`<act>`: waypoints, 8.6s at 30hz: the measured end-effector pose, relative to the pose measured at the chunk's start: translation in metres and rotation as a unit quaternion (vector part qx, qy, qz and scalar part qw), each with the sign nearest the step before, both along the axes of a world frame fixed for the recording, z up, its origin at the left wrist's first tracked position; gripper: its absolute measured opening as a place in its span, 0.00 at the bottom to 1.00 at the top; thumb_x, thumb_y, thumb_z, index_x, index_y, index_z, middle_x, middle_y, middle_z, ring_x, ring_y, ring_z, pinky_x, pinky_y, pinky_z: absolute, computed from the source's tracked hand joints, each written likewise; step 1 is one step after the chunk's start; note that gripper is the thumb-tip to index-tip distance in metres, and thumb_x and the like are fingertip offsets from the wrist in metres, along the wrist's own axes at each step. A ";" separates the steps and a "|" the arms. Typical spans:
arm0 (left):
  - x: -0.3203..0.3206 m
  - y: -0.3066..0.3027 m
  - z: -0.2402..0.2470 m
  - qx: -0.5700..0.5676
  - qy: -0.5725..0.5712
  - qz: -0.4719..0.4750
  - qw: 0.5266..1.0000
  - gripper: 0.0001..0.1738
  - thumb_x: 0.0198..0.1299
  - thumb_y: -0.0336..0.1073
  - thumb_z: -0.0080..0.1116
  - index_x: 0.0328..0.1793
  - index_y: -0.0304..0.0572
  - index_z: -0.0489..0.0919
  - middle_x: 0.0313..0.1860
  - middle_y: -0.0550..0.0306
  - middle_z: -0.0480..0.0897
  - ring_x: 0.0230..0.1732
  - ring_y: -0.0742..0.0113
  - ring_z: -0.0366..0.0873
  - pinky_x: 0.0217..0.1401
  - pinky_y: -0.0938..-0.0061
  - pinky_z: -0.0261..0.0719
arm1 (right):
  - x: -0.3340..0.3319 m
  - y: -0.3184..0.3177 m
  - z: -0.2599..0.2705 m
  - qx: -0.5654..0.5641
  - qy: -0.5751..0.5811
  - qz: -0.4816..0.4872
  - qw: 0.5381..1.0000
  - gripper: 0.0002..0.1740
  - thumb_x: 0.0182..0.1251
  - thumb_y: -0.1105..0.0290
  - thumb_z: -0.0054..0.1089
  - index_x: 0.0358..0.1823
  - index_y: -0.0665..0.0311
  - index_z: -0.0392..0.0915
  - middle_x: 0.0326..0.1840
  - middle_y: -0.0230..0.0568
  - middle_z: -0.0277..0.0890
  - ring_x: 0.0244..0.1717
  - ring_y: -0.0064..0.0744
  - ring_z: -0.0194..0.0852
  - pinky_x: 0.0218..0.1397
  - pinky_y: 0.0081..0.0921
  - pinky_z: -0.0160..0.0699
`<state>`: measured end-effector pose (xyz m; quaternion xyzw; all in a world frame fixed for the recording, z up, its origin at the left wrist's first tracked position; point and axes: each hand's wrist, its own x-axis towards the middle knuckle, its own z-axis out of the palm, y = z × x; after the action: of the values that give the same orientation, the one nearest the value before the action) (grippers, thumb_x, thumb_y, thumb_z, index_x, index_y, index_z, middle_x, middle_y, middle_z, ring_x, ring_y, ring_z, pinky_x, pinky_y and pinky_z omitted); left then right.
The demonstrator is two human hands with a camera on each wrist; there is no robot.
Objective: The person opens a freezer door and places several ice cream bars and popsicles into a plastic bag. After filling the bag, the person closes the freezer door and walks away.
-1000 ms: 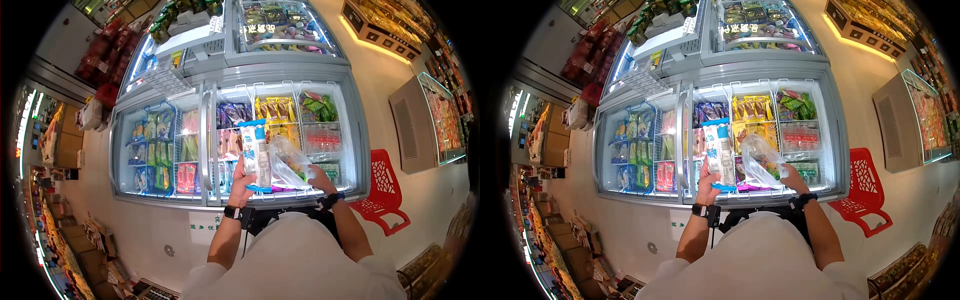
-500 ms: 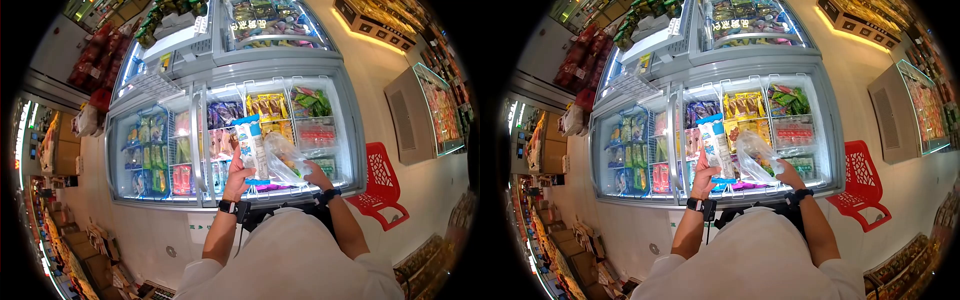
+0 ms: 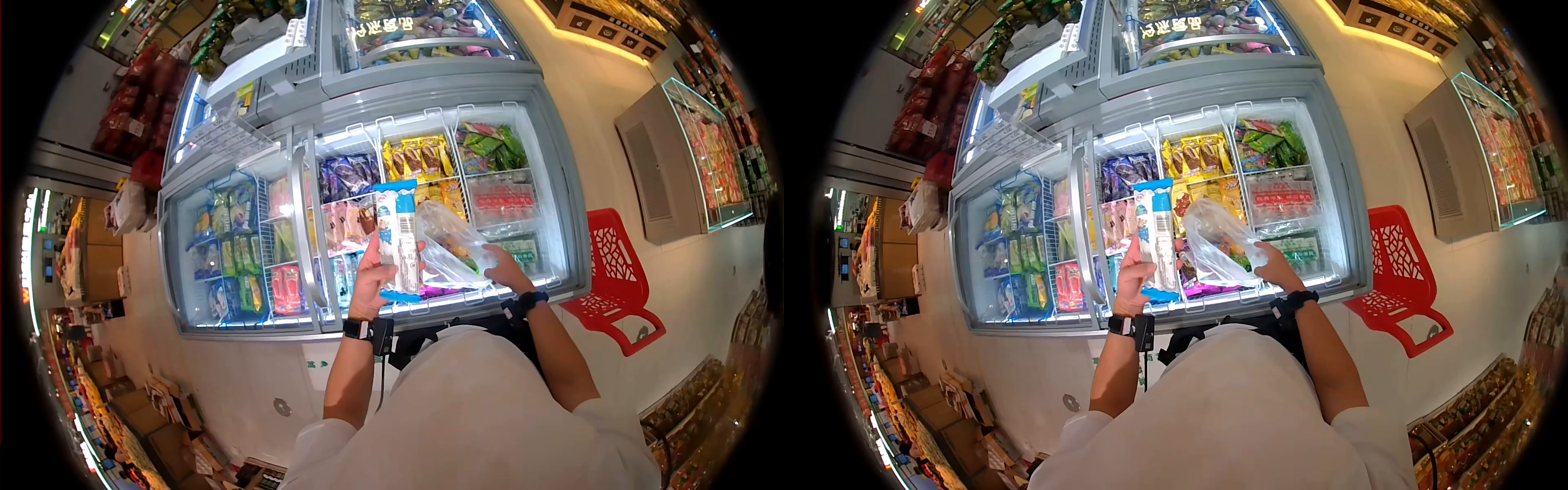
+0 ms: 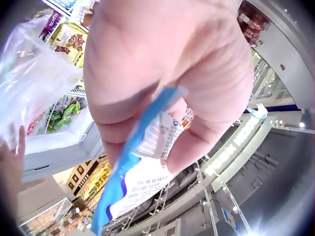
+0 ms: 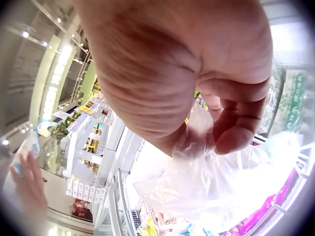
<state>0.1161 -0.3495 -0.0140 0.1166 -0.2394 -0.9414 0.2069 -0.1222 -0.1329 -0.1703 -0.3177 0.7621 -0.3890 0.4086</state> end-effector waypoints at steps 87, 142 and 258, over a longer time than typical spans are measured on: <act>0.053 -0.091 -0.131 0.014 -0.109 0.147 0.983 0.49 0.48 0.08 0.55 0.75 0.51 0.53 0.63 0.55 0.74 0.63 0.62 0.74 0.62 0.67 0.75 | 0.012 -0.033 -0.028 0.113 0.113 0.076 0.984 0.28 0.51 0.79 0.58 0.59 0.68 0.75 0.59 0.51 0.77 0.63 0.42 0.73 0.66 0.29 0.66; -0.027 0.046 0.069 -0.145 -0.057 0.123 0.980 0.27 0.73 0.29 0.42 0.76 0.44 0.55 0.66 0.46 0.73 0.63 0.53 0.76 0.65 0.57 0.77 | -0.015 0.004 -0.028 0.107 -0.047 0.187 0.975 0.36 0.63 0.56 0.64 0.68 0.68 0.67 0.57 0.53 0.74 0.45 0.37 0.74 0.48 0.30 0.74; -0.194 -0.174 -0.241 -0.048 -0.349 -0.016 0.936 0.37 0.63 0.29 0.64 0.74 0.31 0.57 0.57 0.54 0.72 0.46 0.74 0.71 0.42 0.77 0.72 | -0.004 -0.029 -0.004 0.106 0.005 0.103 0.989 0.14 0.64 0.73 0.52 0.47 0.62 0.84 0.47 0.50 0.83 0.47 0.49 0.81 0.51 0.35 0.79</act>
<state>-0.0781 -0.5235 -0.2551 0.4238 -0.3431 -0.8323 0.1002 -0.1258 -0.1618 -0.1739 -0.3512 0.7642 -0.2601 0.4743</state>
